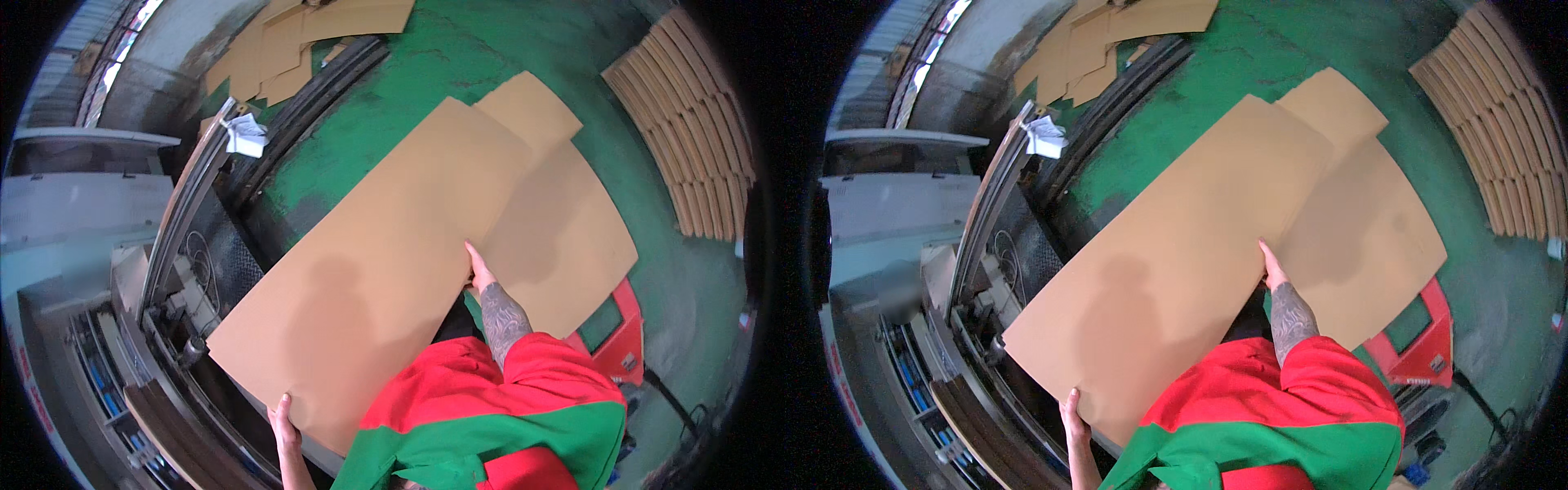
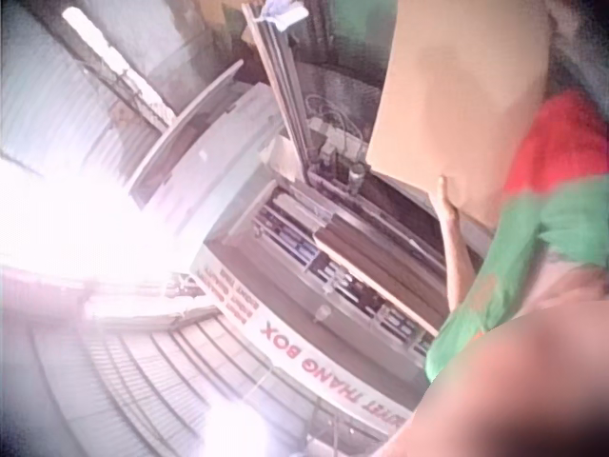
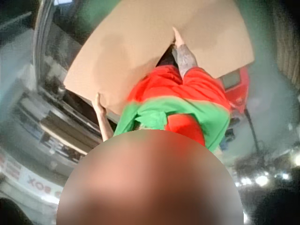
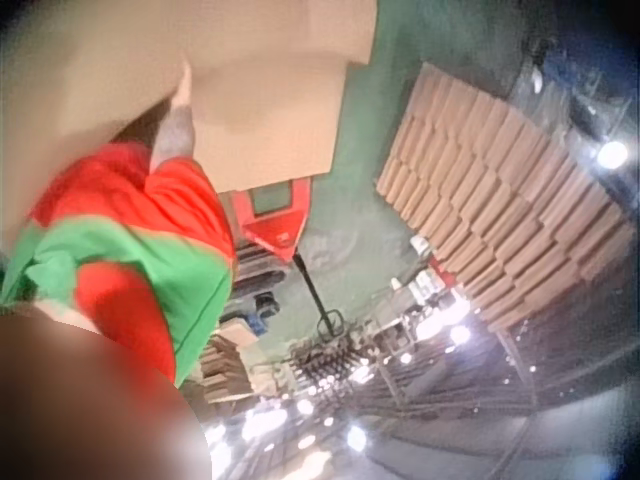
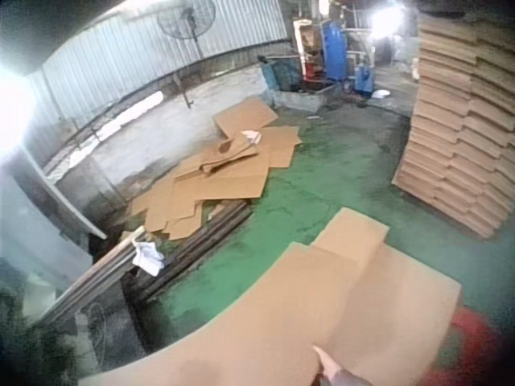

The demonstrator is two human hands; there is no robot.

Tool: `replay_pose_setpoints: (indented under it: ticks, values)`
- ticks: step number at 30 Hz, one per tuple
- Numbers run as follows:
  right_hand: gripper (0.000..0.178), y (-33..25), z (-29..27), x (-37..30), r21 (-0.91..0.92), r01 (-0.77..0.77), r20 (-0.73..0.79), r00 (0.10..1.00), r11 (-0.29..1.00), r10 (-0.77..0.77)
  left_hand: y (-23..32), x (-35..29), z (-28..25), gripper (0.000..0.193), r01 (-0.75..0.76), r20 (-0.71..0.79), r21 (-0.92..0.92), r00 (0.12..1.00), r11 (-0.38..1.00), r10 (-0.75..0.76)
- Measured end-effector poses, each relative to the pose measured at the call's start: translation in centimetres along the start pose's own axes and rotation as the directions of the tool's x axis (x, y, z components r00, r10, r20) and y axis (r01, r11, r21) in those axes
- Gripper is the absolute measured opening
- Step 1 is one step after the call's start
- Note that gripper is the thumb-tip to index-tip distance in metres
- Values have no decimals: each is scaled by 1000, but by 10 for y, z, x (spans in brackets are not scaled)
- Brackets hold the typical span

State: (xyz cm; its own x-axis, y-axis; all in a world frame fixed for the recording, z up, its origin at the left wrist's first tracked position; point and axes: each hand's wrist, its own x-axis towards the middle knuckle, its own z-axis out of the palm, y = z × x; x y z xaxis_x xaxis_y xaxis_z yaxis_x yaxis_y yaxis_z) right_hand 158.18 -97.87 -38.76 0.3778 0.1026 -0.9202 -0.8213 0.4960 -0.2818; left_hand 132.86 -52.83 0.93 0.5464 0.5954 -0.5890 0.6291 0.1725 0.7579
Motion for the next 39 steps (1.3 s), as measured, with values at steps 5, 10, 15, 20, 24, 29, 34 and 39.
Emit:
replay_pose_setpoints:
  ticks: [5,10,15,20,24,29,34,39]
  values:
    - [84,18,-38,27,234,-35,134,991,972,3,20,-71,39,91,-152,-116,159,978,975,171]
    - [81,31,-59,13,238,161,235,947,958,-217,27,-133,37,85,-64,-70,339,993,938,94]
    - [62,17,-84,-6,262,167,852,423,950,-309,4,-178,24,94,-436,49,337,893,835,446]
    - [68,16,-65,-63,99,275,550,786,956,-283,-69,-231,-20,102,-524,-11,170,846,835,533]
    - [73,32,-16,-150,82,358,607,722,930,-332,-165,-292,-51,105,-547,-140,16,828,837,544]
    - [79,63,23,-255,110,432,715,591,895,-373,-326,-371,-64,114,-702,-407,-427,712,570,572]
    - [88,93,57,-336,182,287,783,536,941,-315,-504,-421,-75,106,-506,-599,-713,800,485,-47]
    - [88,171,123,-407,129,203,845,491,971,-215,-618,-404,-48,99,-853,-813,-513,448,94,-371]
